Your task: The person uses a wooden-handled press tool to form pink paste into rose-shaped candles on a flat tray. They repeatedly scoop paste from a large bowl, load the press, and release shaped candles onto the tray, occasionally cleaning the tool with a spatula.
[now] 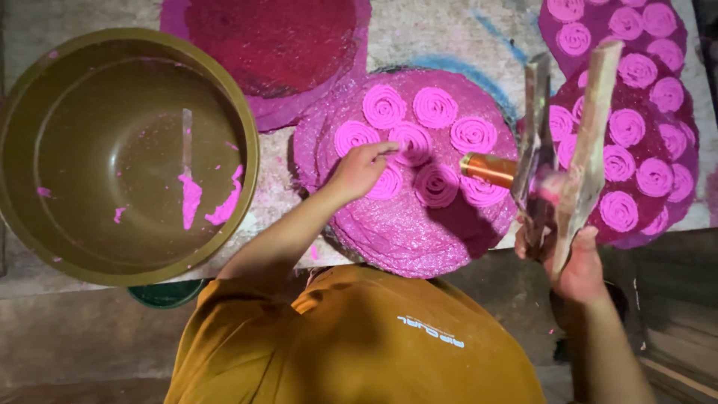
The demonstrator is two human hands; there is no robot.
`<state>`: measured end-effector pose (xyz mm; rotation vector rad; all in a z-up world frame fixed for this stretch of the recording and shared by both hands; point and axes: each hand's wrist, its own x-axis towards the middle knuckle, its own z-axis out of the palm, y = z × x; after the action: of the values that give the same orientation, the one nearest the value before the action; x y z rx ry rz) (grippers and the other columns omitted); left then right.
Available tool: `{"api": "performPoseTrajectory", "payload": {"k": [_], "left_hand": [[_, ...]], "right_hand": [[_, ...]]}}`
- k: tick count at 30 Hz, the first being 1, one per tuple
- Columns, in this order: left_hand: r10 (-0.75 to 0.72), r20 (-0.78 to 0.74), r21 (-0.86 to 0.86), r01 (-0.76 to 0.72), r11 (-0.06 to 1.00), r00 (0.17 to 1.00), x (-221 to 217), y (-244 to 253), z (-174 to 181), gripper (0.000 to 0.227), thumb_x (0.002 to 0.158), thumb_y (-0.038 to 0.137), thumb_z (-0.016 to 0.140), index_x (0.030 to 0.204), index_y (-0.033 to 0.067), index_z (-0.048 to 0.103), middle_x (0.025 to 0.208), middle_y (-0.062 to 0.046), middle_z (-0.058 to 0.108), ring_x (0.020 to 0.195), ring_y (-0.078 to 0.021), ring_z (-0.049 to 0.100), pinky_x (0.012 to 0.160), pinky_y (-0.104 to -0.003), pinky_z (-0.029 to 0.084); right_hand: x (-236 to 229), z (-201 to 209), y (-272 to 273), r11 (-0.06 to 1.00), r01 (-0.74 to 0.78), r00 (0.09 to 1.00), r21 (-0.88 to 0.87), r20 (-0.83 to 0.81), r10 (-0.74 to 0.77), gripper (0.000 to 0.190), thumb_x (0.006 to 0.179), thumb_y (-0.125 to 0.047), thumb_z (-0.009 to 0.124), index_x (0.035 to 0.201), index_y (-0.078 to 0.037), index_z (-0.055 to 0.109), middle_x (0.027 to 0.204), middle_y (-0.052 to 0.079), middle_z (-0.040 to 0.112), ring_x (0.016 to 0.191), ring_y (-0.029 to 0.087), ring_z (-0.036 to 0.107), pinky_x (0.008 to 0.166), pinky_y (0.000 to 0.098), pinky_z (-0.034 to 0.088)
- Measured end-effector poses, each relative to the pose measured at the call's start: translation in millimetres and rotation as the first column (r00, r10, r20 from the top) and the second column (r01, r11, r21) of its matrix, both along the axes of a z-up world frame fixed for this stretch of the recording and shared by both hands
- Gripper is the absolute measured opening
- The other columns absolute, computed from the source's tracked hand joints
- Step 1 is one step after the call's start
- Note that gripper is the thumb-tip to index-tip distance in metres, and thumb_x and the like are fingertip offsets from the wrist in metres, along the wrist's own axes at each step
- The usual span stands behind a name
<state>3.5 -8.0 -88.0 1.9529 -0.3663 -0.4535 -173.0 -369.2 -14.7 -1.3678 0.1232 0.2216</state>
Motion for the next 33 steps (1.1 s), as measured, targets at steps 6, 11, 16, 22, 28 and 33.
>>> {"api": "performPoseTrajectory", "payload": {"k": [6,11,16,22,28,33], "left_hand": [[-0.019,0.396,0.113,-0.028,0.993,0.918,-11.7,23.3,-4.4,0.044,0.083,0.0,0.059,0.126,0.0045,0.069,0.133,-0.016,0.068,0.119,-0.0348,0.06,0.106,-0.042,0.046],[0.054,-0.113,-0.283,-0.084,0.955,0.992,2.0,9.0,-49.0,0.033,0.1,0.01,0.056,0.131,0.0016,0.064,0.118,-0.011,0.074,0.111,-0.0221,0.071,0.095,-0.031,0.055],[0.054,-0.239,-0.439,-0.157,0.885,0.969,18.6,-14.9,-77.2,0.029,0.101,0.011,0.063,0.127,-0.0024,0.065,0.108,-0.012,0.07,0.102,-0.0171,0.069,0.089,-0.027,0.056],[0.207,0.057,-0.192,-0.193,0.962,0.977,13.9,-0.7,-63.4,0.021,0.094,0.01,0.072,0.112,-0.0004,0.068,0.097,-0.01,0.076,0.092,-0.0169,0.076,0.081,-0.029,0.062],[0.22,0.179,-0.065,-0.211,0.975,0.959,0.3,11.1,-25.7,0.017,0.093,0.008,0.07,0.109,0.0017,0.069,0.094,-0.015,0.075,0.088,-0.0224,0.077,0.076,-0.034,0.06],[0.109,0.497,0.144,-0.206,0.968,0.861,-8.2,15.5,0.3,0.019,0.087,0.011,0.075,0.104,0.004,0.07,0.097,-0.013,0.071,0.092,-0.0332,0.066,0.08,-0.044,0.054]], "right_hand": [[-6.4,4.2,27.4,0.997,0.054,0.996,0.047,0.063,-0.057,0.093,0.097,-0.086,0.039,0.134,-0.001,0.052,0.102,0.012,0.059,0.088,0.025,0.056,0.076,0.041,0.046],[-4.8,11.4,45.7,0.987,0.15,0.985,0.055,0.078,-0.154,0.093,0.094,-0.086,0.04,0.135,-0.003,0.05,0.103,0.011,0.057,0.086,0.024,0.056,0.073,0.041,0.045],[-3.7,13.1,53.2,0.982,0.164,0.981,0.091,0.087,-0.172,0.092,0.093,-0.085,0.042,0.137,-0.005,0.048,0.104,0.01,0.057,0.084,0.024,0.056,0.072,0.0412,0.045],[-14.9,-2.8,50.5,0.976,0.167,0.983,0.138,0.057,-0.176,0.091,0.095,-0.085,0.042,0.134,-0.003,0.05,0.099,0.011,0.056,0.086,0.025,0.055,0.074,0.0418,0.045],[-24.9,-15.3,49.7,0.972,0.191,0.979,0.136,0.042,-0.199,0.092,0.093,-0.085,0.042,0.132,-0.002,0.052,0.103,0.013,0.058,0.087,0.026,0.056,0.076,0.0424,0.045],[-27.1,-17.8,50.4,0.974,0.186,0.979,0.13,0.055,-0.194,0.094,0.094,-0.086,0.04,0.132,-0.001,0.052,0.1,0.014,0.059,0.085,0.027,0.055,0.076,0.0425,0.045]]}}
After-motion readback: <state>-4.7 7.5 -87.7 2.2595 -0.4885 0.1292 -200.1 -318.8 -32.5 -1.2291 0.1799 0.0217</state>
